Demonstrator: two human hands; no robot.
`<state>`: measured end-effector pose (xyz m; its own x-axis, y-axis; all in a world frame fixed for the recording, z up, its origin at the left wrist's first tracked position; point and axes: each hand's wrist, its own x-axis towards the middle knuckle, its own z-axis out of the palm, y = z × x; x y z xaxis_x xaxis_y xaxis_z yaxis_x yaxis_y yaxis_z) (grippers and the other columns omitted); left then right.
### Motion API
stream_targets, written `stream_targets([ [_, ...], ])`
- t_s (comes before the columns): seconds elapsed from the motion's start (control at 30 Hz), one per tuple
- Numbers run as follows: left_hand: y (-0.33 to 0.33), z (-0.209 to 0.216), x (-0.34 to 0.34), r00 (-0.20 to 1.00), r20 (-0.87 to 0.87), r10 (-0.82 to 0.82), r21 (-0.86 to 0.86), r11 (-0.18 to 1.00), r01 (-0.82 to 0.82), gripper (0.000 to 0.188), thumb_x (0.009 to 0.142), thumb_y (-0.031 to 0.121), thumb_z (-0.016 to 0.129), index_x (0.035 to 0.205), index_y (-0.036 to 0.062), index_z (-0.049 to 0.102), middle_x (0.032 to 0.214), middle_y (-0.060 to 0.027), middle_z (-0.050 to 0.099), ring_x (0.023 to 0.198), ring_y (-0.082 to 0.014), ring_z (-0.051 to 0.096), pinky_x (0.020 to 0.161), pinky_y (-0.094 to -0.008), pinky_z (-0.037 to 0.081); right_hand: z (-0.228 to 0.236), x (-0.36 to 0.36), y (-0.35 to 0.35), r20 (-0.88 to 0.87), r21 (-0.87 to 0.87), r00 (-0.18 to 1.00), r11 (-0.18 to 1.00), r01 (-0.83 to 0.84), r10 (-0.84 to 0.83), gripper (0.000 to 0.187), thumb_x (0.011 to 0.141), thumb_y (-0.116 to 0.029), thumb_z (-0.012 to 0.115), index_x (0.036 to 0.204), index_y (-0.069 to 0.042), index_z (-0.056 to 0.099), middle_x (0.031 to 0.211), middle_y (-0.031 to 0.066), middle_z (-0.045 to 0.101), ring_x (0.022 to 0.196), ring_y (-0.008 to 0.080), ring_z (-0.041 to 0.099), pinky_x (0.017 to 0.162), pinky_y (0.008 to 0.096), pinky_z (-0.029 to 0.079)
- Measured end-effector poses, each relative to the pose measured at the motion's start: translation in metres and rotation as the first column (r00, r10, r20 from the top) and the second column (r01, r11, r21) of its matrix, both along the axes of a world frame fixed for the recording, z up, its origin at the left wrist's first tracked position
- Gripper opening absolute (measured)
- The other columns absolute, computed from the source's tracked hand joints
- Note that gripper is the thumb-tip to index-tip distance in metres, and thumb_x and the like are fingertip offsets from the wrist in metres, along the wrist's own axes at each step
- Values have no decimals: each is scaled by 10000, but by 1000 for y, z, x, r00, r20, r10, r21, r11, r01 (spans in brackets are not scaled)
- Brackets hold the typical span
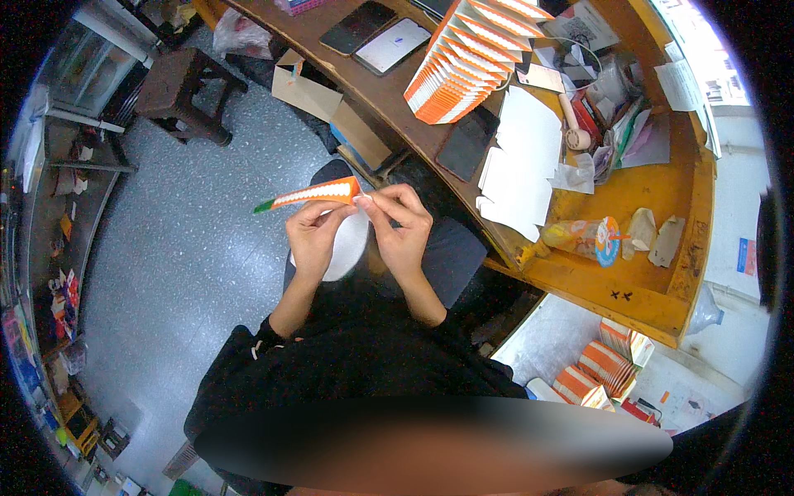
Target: The person repeatedly folds flat cardboard pieces into small rectangular boxes and stacks them on a cluttered counter. The person handles each piece by hand, folding edges and tucking flaps to form the box shape, then places the finished box on a growing stack.
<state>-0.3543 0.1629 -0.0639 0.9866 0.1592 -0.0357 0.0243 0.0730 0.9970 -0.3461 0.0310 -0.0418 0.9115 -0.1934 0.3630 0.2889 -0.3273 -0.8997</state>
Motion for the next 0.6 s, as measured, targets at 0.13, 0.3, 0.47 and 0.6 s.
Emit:
stream_targets([
  [0.13, 5, -1, -1, 997, -56, 45, 39, 998, -43, 127, 786, -54, 713, 911, -39, 712, 894, -61, 699, 816, -109, 638, 731, -235, 509, 2, 1, -2, 72, -95, 992, 991, -96, 103, 176, 747, 8, 726, 909, -53, 757, 790, 77, 648, 745, 197, 617, 644, 283, 478],
  [0.3, -1, -3, -1, 999, 28, -16, -254, 967, 23, 295, 794, -83, 695, 1082, -57, 636, 1095, -112, 641, 969, -163, 631, 866, -305, 527, 4, 3, -6, 111, -269, 977, 952, -145, 180, 251, 712, 46, 700, 937, -56, 746, 804, 74, 657, 770, 222, 632, 659, 301, 514],
  [0.47, -11, 1, -4, 974, 221, -48, -274, 956, 110, 358, 824, -80, 668, 1165, -46, 561, 1205, -128, 574, 1128, -197, 569, 990, -338, 480, 1, -3, -1, 243, -292, 964, 956, -35, 110, 238, 697, 51, 687, 918, -32, 722, 893, 73, 697, 775, 227, 670, 673, 305, 545],
  [0.6, -11, 5, -2, 974, 218, -56, 71, 997, 42, 260, 838, -48, 664, 1090, -30, 602, 1147, -135, 608, 1016, -199, 625, 897, -339, 535, -4, -6, 5, 169, -171, 986, 984, 43, -13, 116, 704, 45, 738, 811, 1, 723, 840, 104, 719, 711, 206, 698, 647, 267, 545],
])
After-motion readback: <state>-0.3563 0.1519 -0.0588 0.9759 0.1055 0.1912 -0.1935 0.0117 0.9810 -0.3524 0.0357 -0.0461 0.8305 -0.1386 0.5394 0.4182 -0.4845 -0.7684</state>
